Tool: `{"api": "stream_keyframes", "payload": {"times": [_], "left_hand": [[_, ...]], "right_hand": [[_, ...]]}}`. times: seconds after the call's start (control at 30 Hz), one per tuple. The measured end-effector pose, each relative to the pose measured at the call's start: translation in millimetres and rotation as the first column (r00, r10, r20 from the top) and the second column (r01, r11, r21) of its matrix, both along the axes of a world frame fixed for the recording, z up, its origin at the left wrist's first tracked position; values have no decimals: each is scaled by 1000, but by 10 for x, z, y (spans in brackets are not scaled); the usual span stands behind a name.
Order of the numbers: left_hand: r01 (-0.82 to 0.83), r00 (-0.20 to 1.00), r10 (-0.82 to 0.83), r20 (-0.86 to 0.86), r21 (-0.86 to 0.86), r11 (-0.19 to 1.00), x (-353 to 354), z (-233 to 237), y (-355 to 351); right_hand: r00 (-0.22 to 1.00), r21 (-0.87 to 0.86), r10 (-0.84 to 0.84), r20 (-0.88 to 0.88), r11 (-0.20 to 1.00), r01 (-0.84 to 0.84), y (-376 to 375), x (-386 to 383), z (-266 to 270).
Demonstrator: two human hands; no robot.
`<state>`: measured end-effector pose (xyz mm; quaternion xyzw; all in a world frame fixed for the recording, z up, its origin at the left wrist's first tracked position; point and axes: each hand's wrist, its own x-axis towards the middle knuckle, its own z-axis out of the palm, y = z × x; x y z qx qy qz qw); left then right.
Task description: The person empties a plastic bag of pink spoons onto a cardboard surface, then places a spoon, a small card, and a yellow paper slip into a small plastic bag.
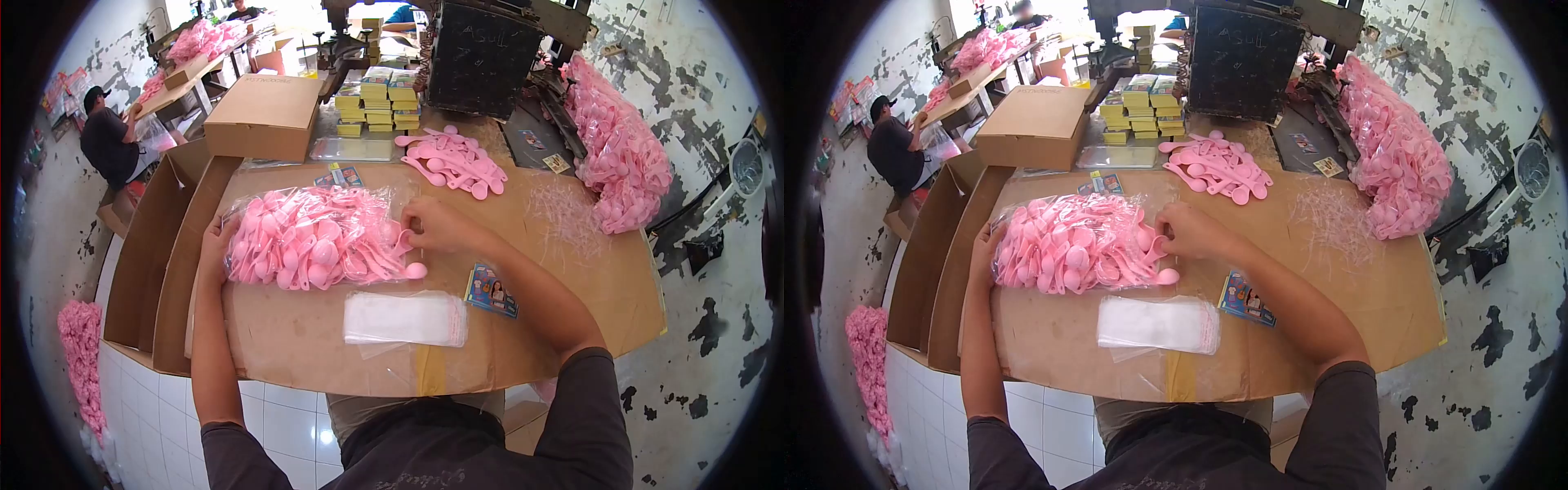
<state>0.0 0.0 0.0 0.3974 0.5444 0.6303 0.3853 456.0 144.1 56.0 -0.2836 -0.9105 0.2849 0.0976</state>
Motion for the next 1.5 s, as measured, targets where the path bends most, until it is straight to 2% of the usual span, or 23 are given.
{"api": "stream_keyframes", "payload": {"times": [0.07,0.17,0.27,0.37,0.47,0.57,0.67,0.73,0.77,0.87,0.97,1.0,1.03,1.1,1.2,1.3,1.4,1.5], "left_hand": [[-1,1000,1,2,9,1000,-6,-19,10],[7,1000,-7,22,-8,1000,59,17,-51],[2,999,-2,41,2,1000,82,-26,-32],[-5,999,5,34,-1,1000,91,-10,-56],[-11,1000,11,21,-5,1000,33,-58,-34],[-1,1000,1,13,27,1000,40,-60,-21],[9,1000,-9,20,14,1000,40,-45,-22],[2,1000,-2,17,8,1000,29,-46,-22],[-3,1000,3,17,7,1000,29,-54,-20],[8,999,-9,34,20,1000,76,-11,-31],[-6,1000,5,22,27,1000,87,0,-38],[-7,1000,7,24,21,1000,73,-7,-32],[-8,1000,8,27,13,1000,50,-21,-25],[-10,1000,10,25,2,1000,51,-17,-17],[-18,1000,18,20,6,1000,94,17,-30],[-26,999,25,24,14,1000,89,23,-40],[-22,1000,22,22,-5,1000,67,21,-30],[-7,1000,7,28,-6,1000,68,16,-21]], "right_hand": [[997,-133,-64,-31,989,60,-24,11,81],[976,-44,-155,-153,988,150,-216,-20,-17],[977,131,-101,-190,983,127,-152,-65,-197],[994,-72,-70,-86,995,64,36,-42,-219],[991,-101,-125,-57,988,119,23,117,139],[963,143,-227,-144,958,247,-73,354,503],[963,321,-262,-61,908,268,10,642,863],[931,281,-342,-126,888,364,252,856,890],[912,260,-380,-155,875,408,377,917,863],[782,386,-446,-435,692,610,741,960,434],[856,618,-262,-446,601,507,399,615,161],[919,461,-254,-301,805,374,248,490,96],[967,245,-199,-160,941,235,81,358,58],[961,30,-278,-6,960,278,-332,51,143],[968,268,-246,-49,930,250,-416,-161,-26],[978,31,-203,53,979,201,-331,-193,54],[964,-125,-249,91,958,259,-220,-145,0],[974,-294,-219,66,928,229,-134,-16,39]]}}
